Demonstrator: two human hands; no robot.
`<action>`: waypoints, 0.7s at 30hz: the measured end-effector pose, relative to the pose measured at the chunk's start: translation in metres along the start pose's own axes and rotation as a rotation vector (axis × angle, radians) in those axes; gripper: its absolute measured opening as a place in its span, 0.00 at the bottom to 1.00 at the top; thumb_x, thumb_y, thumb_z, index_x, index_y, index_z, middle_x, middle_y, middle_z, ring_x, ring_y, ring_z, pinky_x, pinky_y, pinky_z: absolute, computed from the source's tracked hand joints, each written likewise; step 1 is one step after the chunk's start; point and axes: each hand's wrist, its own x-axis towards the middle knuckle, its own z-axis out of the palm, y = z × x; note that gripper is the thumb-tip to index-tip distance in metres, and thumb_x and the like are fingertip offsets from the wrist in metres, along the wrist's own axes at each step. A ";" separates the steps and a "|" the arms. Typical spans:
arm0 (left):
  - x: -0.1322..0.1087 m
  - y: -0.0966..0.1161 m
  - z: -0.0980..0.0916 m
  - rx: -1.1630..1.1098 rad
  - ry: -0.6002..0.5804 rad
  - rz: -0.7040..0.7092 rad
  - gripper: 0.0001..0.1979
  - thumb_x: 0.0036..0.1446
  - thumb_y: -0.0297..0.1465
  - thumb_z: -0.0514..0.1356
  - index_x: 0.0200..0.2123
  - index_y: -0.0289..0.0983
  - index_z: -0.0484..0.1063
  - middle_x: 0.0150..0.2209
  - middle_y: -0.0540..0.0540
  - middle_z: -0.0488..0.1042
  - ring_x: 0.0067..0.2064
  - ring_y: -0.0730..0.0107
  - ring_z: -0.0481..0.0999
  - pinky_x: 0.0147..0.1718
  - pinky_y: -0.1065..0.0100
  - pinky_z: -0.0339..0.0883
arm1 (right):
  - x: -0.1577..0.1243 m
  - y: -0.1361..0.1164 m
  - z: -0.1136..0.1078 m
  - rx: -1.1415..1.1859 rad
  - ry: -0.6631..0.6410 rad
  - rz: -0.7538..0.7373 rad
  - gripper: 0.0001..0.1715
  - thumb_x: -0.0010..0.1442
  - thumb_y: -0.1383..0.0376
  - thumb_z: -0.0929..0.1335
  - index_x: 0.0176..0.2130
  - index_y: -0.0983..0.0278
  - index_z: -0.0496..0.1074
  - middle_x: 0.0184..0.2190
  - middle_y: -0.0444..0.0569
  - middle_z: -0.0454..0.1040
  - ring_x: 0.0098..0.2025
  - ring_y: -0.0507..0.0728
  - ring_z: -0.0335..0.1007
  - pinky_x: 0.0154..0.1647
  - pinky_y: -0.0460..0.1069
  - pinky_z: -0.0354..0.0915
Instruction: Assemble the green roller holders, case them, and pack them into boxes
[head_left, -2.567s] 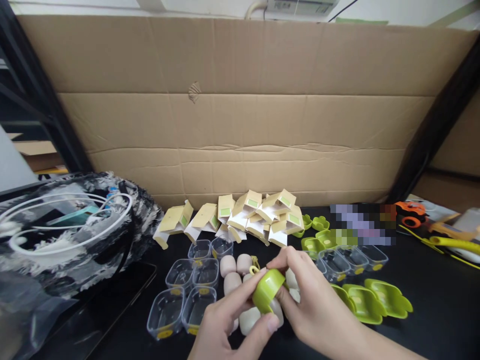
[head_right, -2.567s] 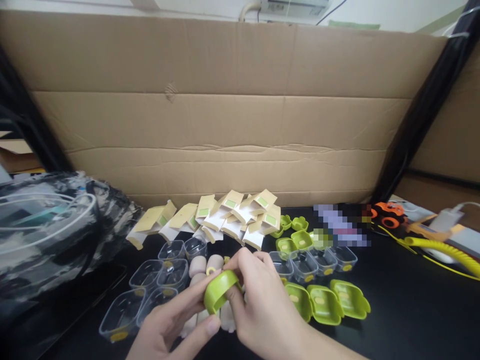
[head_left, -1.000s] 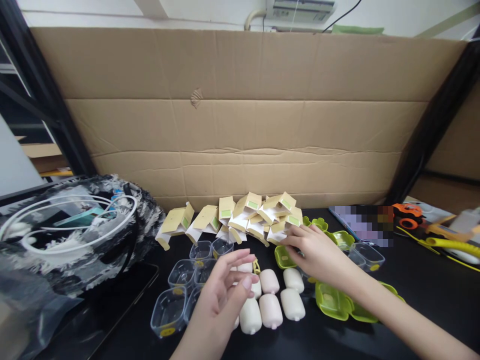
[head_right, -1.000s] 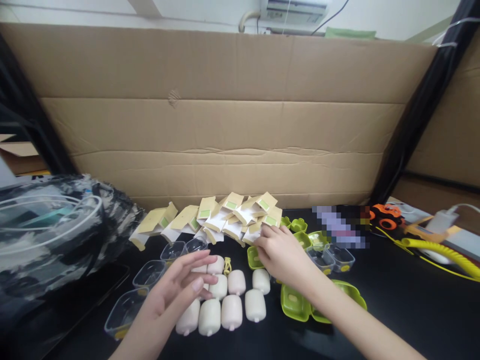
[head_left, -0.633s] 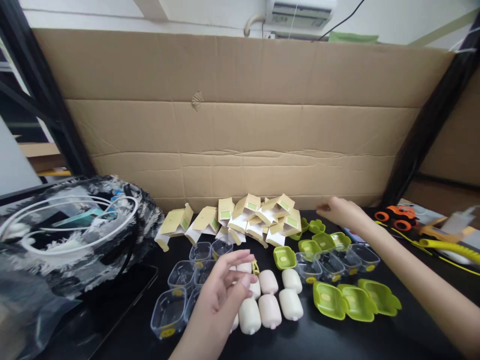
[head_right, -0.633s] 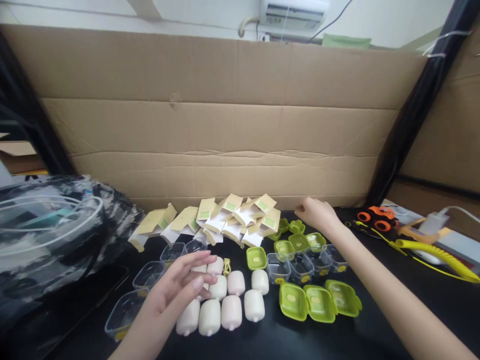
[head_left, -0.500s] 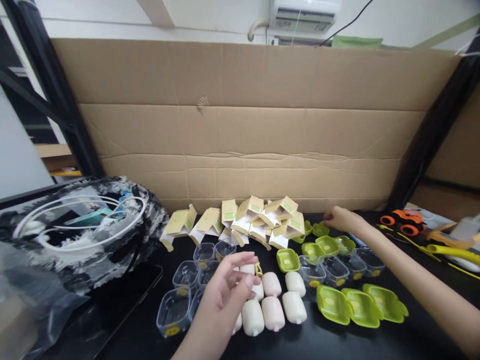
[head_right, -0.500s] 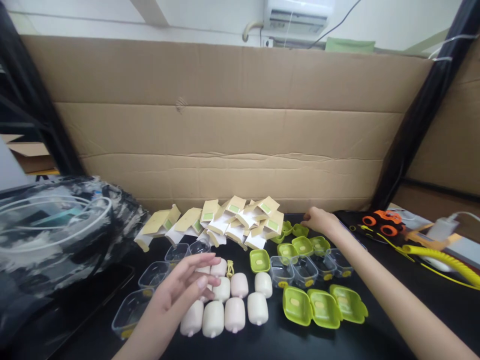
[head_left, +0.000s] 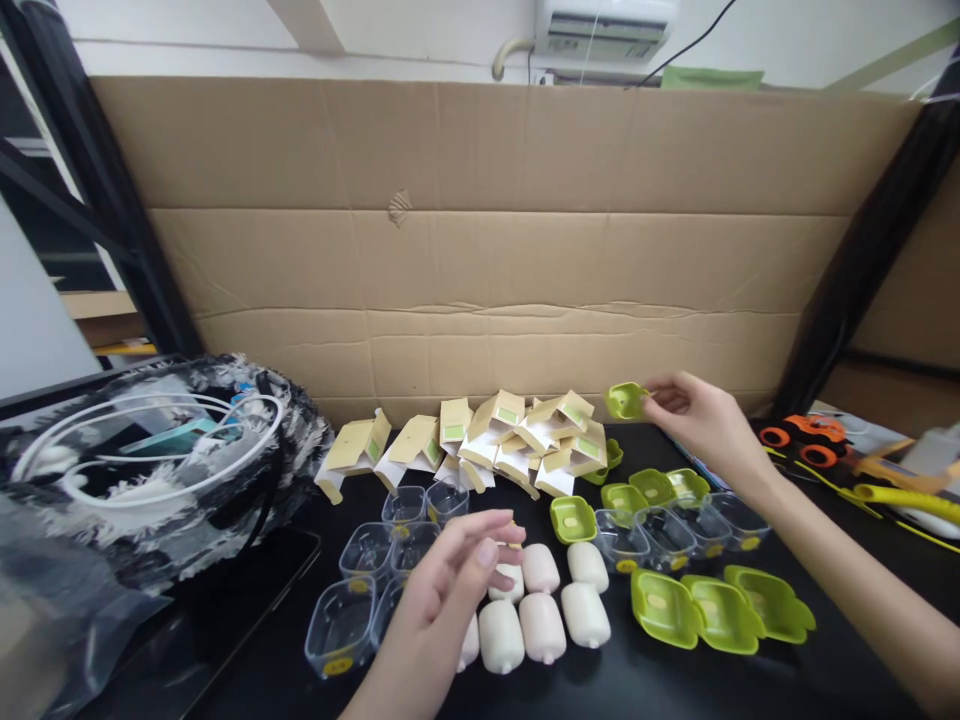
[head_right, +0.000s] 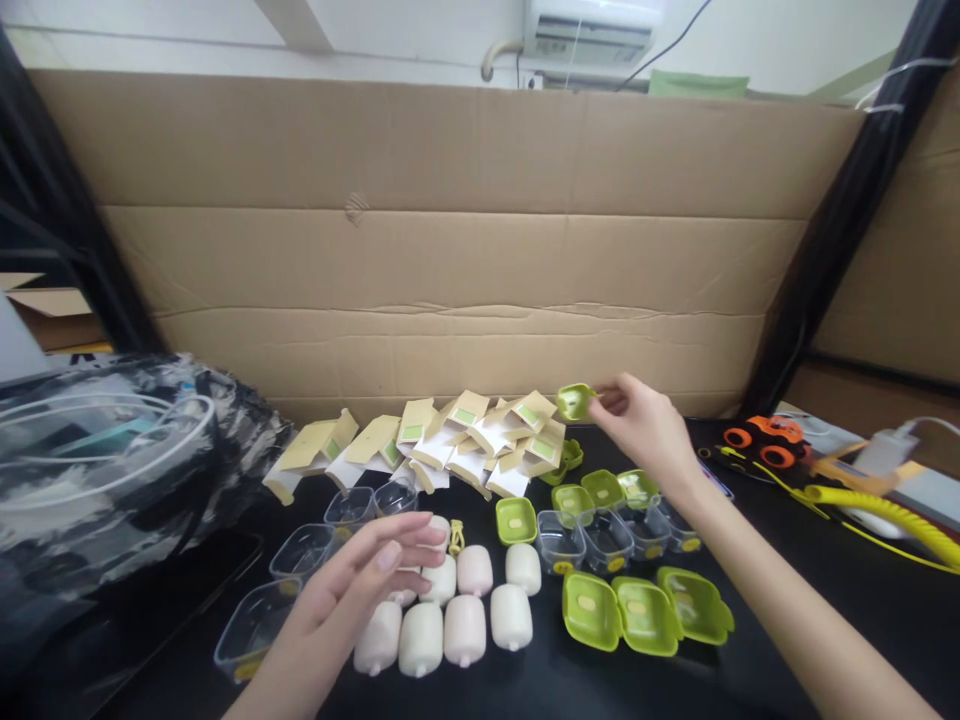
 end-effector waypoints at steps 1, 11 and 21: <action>0.000 0.000 0.001 -0.018 0.003 0.003 0.18 0.56 0.47 0.60 0.44 0.44 0.76 0.44 0.46 0.80 0.43 0.62 0.77 0.42 0.66 0.70 | -0.008 -0.014 0.000 0.090 -0.001 -0.062 0.08 0.60 0.63 0.65 0.41 0.63 0.67 0.32 0.48 0.75 0.35 0.55 0.73 0.38 0.51 0.69; 0.001 0.005 0.010 -0.302 -0.136 -0.246 0.22 0.46 0.46 0.69 0.43 0.40 0.79 0.38 0.44 0.82 0.39 0.61 0.81 0.36 0.69 0.74 | -0.101 -0.110 0.008 0.592 -0.425 -0.369 0.05 0.58 0.69 0.65 0.34 0.59 0.64 0.26 0.40 0.70 0.28 0.50 0.70 0.30 0.44 0.68; 0.010 0.012 -0.002 -0.507 -0.024 -0.136 0.11 0.49 0.32 0.67 0.37 0.35 0.78 0.33 0.45 0.80 0.33 0.65 0.79 0.33 0.69 0.71 | -0.061 -0.086 0.046 0.189 -0.462 -0.469 0.05 0.60 0.72 0.66 0.36 0.63 0.72 0.35 0.48 0.75 0.38 0.56 0.71 0.44 0.56 0.66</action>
